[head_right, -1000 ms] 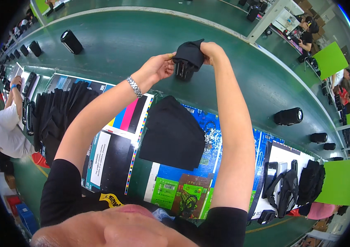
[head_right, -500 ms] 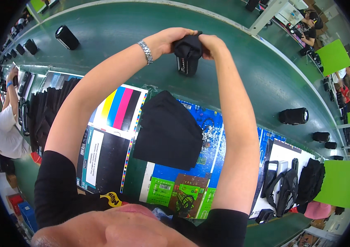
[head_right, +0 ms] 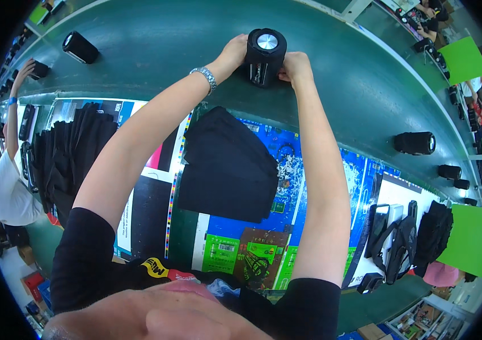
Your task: The person takes black fabric sleeves from a stack, opens and adjusts each one by hand, and slips them over cylindrical electronic devices.
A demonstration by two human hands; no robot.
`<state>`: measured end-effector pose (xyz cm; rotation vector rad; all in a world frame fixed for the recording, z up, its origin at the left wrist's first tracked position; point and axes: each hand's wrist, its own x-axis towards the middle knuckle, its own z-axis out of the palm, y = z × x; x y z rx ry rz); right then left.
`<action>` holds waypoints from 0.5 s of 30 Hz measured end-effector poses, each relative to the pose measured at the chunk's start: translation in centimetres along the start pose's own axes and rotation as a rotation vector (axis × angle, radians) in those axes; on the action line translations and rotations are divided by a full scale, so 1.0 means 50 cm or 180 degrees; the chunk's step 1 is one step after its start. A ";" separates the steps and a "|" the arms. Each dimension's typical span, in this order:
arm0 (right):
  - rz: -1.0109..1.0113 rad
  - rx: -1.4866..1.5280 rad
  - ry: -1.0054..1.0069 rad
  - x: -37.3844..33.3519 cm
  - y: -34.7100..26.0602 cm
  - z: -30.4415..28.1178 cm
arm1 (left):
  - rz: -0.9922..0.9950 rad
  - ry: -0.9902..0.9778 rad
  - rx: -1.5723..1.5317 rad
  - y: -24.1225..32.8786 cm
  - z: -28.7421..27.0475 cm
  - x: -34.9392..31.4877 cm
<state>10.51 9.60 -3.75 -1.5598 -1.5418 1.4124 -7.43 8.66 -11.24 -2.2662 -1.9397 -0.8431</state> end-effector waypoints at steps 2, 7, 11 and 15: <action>-0.0110 -0.0156 0.0045 -0.010 -0.004 0.026 | -0.0573 0.0748 -0.0475 -0.030 0.027 -0.017; -0.0482 -0.1106 0.0582 -0.017 0.059 -0.029 | -0.0212 0.0663 -0.0356 0.057 0.024 -0.043; -0.0312 -0.0933 0.0556 -0.032 0.056 -0.044 | -0.1101 0.0608 -0.2658 0.141 -0.058 -0.026; -0.0560 -0.0374 0.0658 -0.027 0.048 -0.005 | -0.1477 0.0357 -0.5785 0.138 -0.068 -0.003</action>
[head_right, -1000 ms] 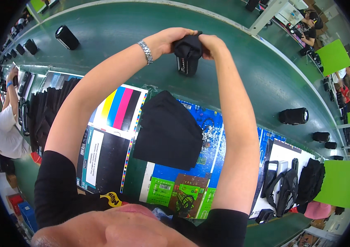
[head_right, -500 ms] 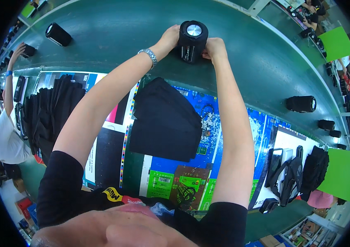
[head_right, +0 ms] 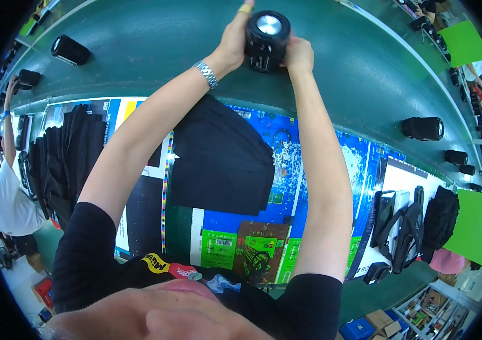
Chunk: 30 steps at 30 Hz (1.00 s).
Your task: The person takes black fabric sleeves from a stack, opens and adjusts each one by hand, and slips them over cylindrical electronic devices.
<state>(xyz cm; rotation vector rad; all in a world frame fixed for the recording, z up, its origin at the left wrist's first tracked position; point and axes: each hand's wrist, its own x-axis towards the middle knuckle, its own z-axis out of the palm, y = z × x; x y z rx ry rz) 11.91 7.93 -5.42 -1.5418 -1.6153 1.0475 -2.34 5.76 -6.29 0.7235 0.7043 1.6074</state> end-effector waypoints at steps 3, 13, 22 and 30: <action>-0.0254 0.0576 0.0151 -0.022 0.035 -0.025 | -0.0143 -0.0086 -0.0357 0.007 0.059 -0.021; -0.0111 0.2944 -0.0692 -0.264 -0.099 -0.042 | -0.0940 -0.0600 -0.1197 0.150 0.170 -0.161; 0.0354 0.2712 -0.1162 -0.294 -0.110 -0.081 | -0.0566 -0.0200 -0.0565 0.159 0.200 -0.213; -0.0914 0.1013 0.0829 -0.234 -0.086 -0.127 | -0.1163 0.1393 -0.0262 0.127 0.090 -0.152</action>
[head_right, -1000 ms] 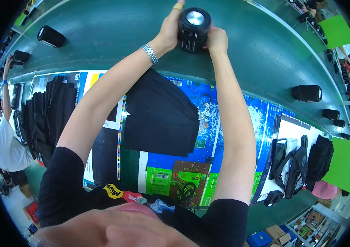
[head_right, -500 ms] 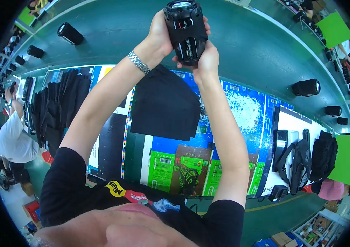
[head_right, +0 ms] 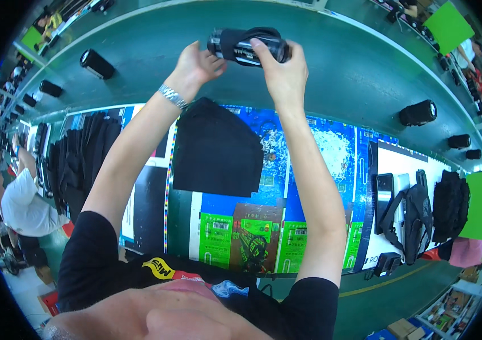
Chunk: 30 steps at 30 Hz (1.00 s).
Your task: The person takes black fabric sleeves from a stack, opens and adjusts each one by hand, and slips them over cylindrical electronic devices.
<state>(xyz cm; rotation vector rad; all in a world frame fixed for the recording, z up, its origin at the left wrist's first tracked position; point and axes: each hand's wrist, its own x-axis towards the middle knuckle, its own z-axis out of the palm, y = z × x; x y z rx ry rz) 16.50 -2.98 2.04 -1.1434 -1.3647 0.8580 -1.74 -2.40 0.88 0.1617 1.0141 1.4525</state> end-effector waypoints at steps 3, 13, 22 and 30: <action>-0.1792 -0.0986 0.0141 0.022 -0.015 0.008 | 0.0117 -0.0044 0.0258 0.018 -0.056 0.010; -0.2437 -0.1516 0.0019 0.019 0.024 0.035 | 0.2228 -0.1543 0.3037 0.045 0.045 0.045; 0.0220 0.0774 -0.0836 0.056 0.070 0.035 | 0.2781 -0.1922 0.4004 0.076 0.077 0.110; 0.0082 0.0602 -0.0822 0.103 0.082 0.007 | 0.4181 -0.1633 0.3236 0.027 0.109 -0.016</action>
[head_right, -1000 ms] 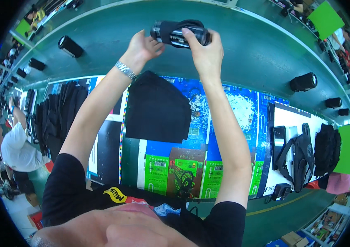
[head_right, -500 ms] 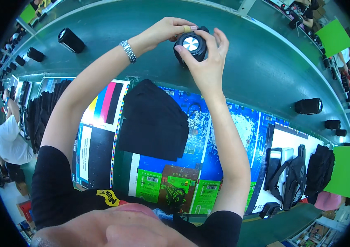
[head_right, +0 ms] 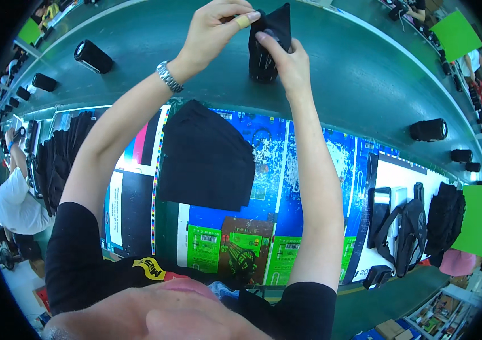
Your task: The person takes black fabric sleeves from a stack, opens and adjusts each one by hand, and slips them over cylindrical electronic devices.
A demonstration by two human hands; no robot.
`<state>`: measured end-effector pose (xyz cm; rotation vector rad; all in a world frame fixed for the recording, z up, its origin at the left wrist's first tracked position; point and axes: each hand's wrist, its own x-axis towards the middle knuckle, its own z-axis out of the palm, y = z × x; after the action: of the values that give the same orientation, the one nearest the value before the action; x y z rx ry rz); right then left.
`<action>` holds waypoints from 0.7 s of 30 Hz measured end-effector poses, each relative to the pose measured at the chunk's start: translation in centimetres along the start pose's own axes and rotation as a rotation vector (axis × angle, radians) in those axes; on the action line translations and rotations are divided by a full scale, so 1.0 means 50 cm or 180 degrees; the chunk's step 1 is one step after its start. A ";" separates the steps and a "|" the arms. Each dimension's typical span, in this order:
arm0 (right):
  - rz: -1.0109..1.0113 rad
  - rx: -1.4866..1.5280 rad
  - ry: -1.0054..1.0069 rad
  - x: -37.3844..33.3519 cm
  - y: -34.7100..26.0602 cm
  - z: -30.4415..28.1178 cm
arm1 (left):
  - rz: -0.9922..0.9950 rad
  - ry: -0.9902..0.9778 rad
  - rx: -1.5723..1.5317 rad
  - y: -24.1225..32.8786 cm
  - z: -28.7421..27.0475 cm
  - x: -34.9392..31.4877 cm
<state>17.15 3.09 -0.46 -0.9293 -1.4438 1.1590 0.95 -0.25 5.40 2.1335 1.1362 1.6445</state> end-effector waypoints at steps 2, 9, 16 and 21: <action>0.0165 -0.0091 0.0005 0.012 0.003 -0.020 | -0.0010 0.0136 -0.0143 0.014 0.008 -0.006; 0.0343 0.0346 -0.0770 -0.017 0.019 -0.066 | -0.0247 0.0339 -0.0382 -0.007 0.007 -0.016; 0.1193 0.1306 0.0595 0.111 -0.024 -0.044 | -0.2594 0.0828 -0.3311 -0.127 0.143 0.024; 0.0962 0.1521 0.0574 0.104 0.009 -0.054 | -0.2365 0.0828 -0.3476 -0.079 0.222 0.012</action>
<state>18.83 8.65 0.38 -0.8981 -0.8420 1.5156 9.21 5.89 -0.38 0.7236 0.6544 1.5837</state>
